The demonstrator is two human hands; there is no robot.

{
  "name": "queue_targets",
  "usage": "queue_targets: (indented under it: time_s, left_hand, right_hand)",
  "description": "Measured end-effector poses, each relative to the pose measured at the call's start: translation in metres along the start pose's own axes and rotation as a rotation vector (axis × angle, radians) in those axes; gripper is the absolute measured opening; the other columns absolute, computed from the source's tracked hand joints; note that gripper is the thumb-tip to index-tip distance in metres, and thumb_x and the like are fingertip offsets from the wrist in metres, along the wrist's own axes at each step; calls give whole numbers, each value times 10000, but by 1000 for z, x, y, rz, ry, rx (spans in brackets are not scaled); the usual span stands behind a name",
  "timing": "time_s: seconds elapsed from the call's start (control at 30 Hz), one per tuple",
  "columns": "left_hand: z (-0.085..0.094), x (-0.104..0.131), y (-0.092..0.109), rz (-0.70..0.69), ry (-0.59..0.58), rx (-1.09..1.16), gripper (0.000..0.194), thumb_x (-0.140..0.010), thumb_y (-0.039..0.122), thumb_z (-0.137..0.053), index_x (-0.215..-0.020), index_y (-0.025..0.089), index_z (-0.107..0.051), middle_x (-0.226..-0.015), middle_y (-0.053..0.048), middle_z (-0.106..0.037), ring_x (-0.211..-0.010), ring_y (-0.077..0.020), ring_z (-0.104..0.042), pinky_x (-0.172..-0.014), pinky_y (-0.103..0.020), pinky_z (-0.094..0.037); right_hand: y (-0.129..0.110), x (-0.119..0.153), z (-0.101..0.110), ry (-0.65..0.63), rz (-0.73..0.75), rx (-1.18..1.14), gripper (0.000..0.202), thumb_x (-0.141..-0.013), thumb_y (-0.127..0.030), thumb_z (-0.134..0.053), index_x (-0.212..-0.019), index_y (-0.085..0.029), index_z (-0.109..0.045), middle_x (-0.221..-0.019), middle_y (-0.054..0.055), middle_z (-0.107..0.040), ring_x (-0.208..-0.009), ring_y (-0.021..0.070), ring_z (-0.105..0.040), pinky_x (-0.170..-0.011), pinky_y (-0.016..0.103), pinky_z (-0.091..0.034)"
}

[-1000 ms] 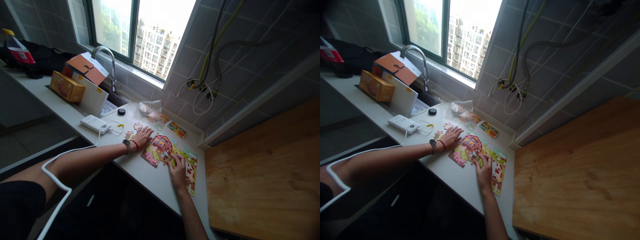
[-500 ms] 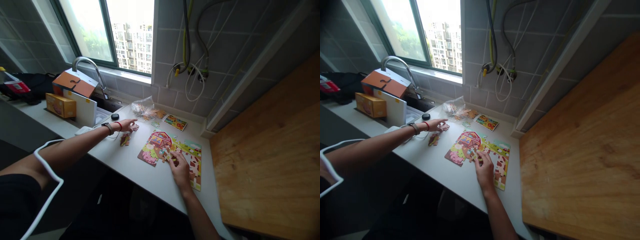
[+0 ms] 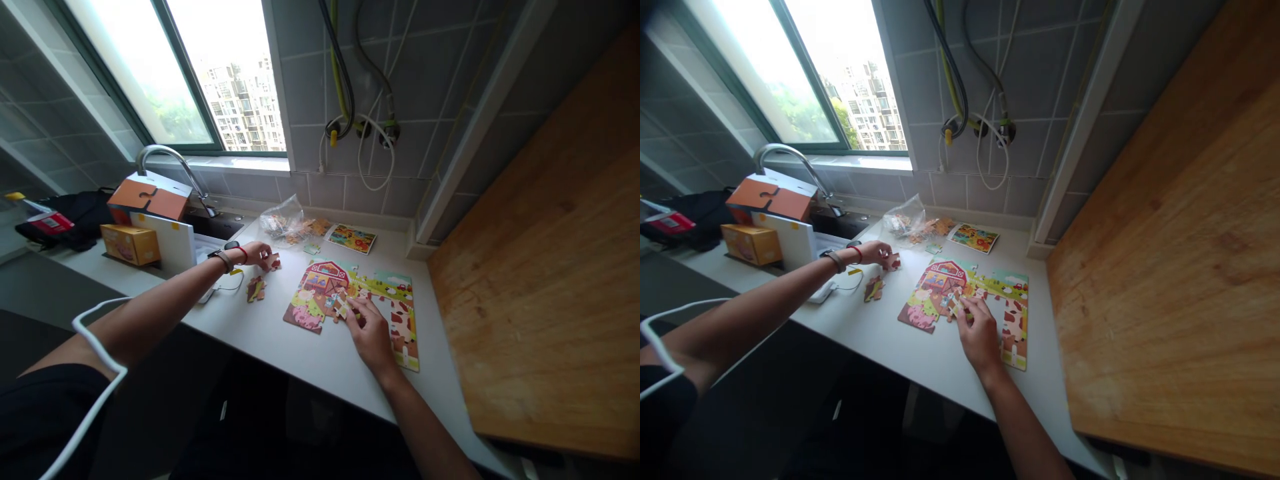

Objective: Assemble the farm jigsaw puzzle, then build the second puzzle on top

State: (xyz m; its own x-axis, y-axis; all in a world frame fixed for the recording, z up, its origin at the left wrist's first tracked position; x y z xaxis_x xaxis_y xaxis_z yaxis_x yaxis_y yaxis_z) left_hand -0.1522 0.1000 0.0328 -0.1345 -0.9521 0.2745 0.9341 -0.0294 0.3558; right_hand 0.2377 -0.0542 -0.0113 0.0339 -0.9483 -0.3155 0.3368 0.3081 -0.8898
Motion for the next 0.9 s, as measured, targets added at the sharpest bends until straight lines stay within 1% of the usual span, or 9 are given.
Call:
queue_targets:
  time_s: [0.07, 0.13, 0.27, 0.33, 0.37, 0.47, 0.63, 0.77, 0.9]
  left_hand:
    - [1, 3, 7, -11, -18, 95, 385, -567, 408, -897, -745, 164, -658, -736, -66, -727, -767, -262, -710, -698, -319, -510]
    - [0, 7, 19, -51, -57, 218, 421, -654, 492, -861, -711, 166, -602, -737, -98, -735, -740, -253, -717, -674, -326, -520]
    - [-14, 17, 62, -188, -136, 451, 539, -752, 647, -786, -716, 185, -511, -813, -134, -756, -718, -217, -717, -632, -305, -514]
    - [-27, 21, 88, -263, -160, 546, 549, -803, 689, -731, -759, 187, -515, -835, -115, -748, -689, -180, -689, -612, -287, -502]
    - [-34, 22, 100, -296, -167, 584, 547, -827, 691, -711, -756, 189, -507, -794, -90, -726, -644, -153, -653, -582, -270, -477]
    - [-60, 23, 137, -388, -153, 684, 555, -837, 652, -741, -697, 189, -467, -645, 14, -578, -561, -89, -515, -522, -219, -365]
    - [-98, 21, 185, -496, -189, 824, 576, -862, 690, -693, -696, 185, -472, -647, 41, -498, -566, -83, -438, -514, -212, -315]
    - [-115, 22, 201, -548, -230, 852, 585, -833, 690, -727, -672, 184, -484, -626, 49, -454, -565, -88, -406, -505, -214, -277]
    - [-128, 27, 200, -574, -315, 831, 571, -840, 634, -757, -655, 193, -446, -597, 64, -419, -542, -84, -365, -498, -222, -246]
  right_hand:
    - [0, 0, 0, 5, -8, -1, 353, -941, -374, -594, -1132, -181, -819, -1143, 145, -758, -1060, 293, -735, -905, 418, -628]
    - [1, -1, 1, 15, -23, -2, 356, -945, -390, -597, -1140, -187, -815, -1162, 144, -757, -1094, 302, -726, -951, 448, -611]
    - [3, -5, 8, 47, -47, -34, 364, -950, -412, -602, -1161, -197, -807, -1216, 149, -745, -1168, 311, -700, -959, 456, -606]
    - [4, -10, 14, 68, -51, -49, 362, -950, -416, -609, -1158, -196, -806, -1222, 148, -744, -1171, 305, -697, -932, 439, -615]
    - [4, -12, 18, 78, -52, -52, 359, -948, -421, -618, -1154, -196, -807, -1215, 145, -746, -1157, 301, -700, -918, 431, -618]
    - [4, -19, 30, 98, -62, -53, 356, -944, -453, -646, -1142, -205, -809, -1191, 133, -752, -1098, 283, -709, -884, 410, -620]
    - [4, -25, 40, 62, -81, -65, 355, -962, -503, -657, -1130, -232, -813, -1195, 115, -754, -1111, 268, -703, -868, 374, -605]
    - [5, -24, 36, -12, -92, -99, 325, -961, -512, -671, -1027, -236, -830, -1127, 105, -776, -1099, 271, -704, -895, 380, -593]
    - [5, -22, 31, -46, -139, -101, 257, -906, -469, -748, -850, -225, -805, -988, 86, -773, -957, 252, -710, -810, 346, -590]
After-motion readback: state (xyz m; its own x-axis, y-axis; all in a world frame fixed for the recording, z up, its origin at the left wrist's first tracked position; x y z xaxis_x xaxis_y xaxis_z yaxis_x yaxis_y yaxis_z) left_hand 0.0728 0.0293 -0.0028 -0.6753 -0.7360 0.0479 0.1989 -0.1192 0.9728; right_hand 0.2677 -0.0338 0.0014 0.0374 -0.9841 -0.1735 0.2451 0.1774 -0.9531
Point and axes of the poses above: each hand's wrist, its own x-axis away from the middle knuckle, its own z-axis out of the back of the hand, y = z × x, the point moved 4 cm from there along -x, towards the middle knuckle
